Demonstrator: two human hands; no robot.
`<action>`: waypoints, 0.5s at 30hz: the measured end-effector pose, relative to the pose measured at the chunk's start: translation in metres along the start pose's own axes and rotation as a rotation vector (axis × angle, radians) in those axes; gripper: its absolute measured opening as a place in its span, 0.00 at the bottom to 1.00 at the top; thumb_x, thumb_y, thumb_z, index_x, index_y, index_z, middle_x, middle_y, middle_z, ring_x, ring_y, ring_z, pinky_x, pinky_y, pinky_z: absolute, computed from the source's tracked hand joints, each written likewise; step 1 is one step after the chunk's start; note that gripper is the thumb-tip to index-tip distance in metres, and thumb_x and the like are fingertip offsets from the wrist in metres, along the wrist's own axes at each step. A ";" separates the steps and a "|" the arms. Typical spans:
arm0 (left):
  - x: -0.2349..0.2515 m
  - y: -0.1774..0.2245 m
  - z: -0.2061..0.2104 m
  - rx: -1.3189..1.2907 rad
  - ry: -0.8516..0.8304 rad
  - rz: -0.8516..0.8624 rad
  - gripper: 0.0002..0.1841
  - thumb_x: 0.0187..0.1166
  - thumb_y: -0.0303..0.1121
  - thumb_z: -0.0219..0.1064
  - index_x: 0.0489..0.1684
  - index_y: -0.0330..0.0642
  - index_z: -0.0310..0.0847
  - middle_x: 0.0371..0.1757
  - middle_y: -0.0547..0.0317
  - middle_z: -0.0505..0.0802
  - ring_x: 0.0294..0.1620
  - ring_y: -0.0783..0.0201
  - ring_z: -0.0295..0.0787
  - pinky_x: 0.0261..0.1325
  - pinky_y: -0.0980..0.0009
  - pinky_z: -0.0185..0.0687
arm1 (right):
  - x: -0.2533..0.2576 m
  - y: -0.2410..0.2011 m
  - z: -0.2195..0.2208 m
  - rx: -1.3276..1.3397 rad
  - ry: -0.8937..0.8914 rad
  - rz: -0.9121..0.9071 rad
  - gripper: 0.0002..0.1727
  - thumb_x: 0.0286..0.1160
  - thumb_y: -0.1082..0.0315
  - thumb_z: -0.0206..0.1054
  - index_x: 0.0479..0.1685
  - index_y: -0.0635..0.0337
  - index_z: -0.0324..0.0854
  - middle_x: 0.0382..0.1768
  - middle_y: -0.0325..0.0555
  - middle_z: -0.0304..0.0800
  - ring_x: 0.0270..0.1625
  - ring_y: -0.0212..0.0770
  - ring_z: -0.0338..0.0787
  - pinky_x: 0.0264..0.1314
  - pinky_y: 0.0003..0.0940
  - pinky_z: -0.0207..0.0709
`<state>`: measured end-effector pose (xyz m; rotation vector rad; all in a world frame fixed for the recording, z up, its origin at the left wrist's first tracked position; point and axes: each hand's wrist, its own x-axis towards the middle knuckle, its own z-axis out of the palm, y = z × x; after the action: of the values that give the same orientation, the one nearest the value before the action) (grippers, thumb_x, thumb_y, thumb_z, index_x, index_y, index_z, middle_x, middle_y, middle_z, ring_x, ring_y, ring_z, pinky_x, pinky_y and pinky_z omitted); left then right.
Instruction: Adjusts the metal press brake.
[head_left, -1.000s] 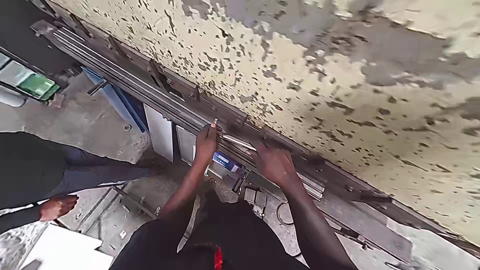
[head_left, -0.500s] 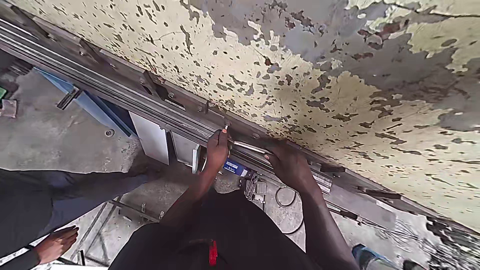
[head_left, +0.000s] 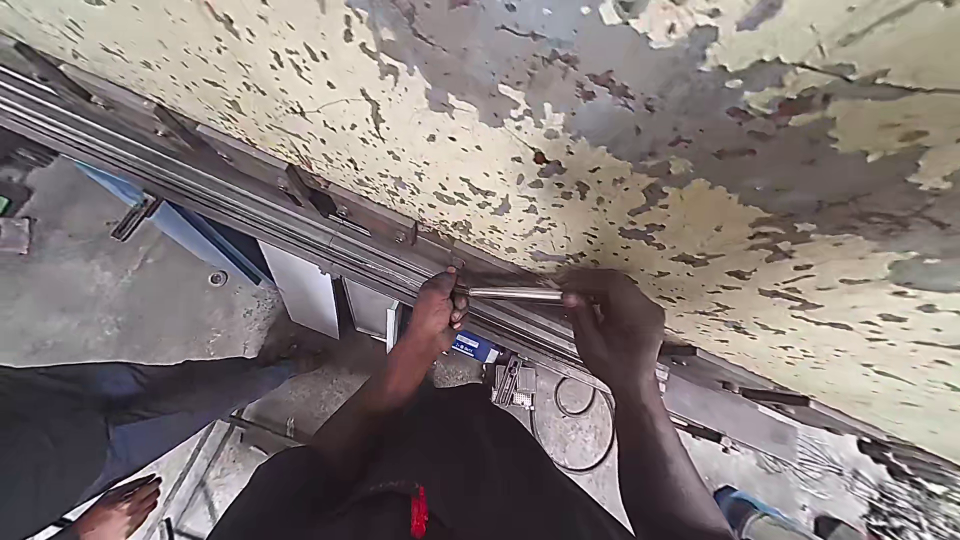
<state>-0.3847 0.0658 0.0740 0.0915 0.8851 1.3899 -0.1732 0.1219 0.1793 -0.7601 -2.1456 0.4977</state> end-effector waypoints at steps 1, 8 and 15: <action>0.000 0.002 0.002 -0.012 0.005 -0.002 0.22 0.96 0.49 0.44 0.35 0.47 0.74 0.12 0.69 0.69 0.07 0.75 0.61 0.10 0.81 0.60 | 0.012 -0.002 0.014 0.032 0.073 -0.071 0.11 0.86 0.62 0.63 0.46 0.61 0.85 0.47 0.47 0.93 0.54 0.39 0.94 0.56 0.41 0.91; -0.001 0.009 -0.027 -0.403 -0.374 -0.218 0.39 0.86 0.66 0.39 0.02 0.51 0.67 0.05 0.68 0.69 0.05 0.75 0.62 0.09 0.79 0.57 | 0.175 -0.106 0.191 -0.177 -0.565 -0.363 0.16 0.88 0.63 0.58 0.68 0.55 0.80 0.58 0.49 0.85 0.37 0.46 0.91 0.36 0.41 0.87; -0.001 -0.012 -0.036 -0.346 -0.265 -0.130 0.48 0.68 0.86 0.30 0.36 0.55 0.85 0.30 0.59 0.91 0.31 0.64 0.89 0.33 0.62 0.88 | 0.149 -0.087 0.271 -0.233 -0.846 -0.073 0.24 0.93 0.51 0.48 0.65 0.53 0.85 0.52 0.52 0.91 0.56 0.56 0.91 0.51 0.59 0.85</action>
<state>-0.3956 0.0466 0.0429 -0.0454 0.4168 1.3532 -0.4930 0.1297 0.1450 -0.6524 -3.0463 0.6060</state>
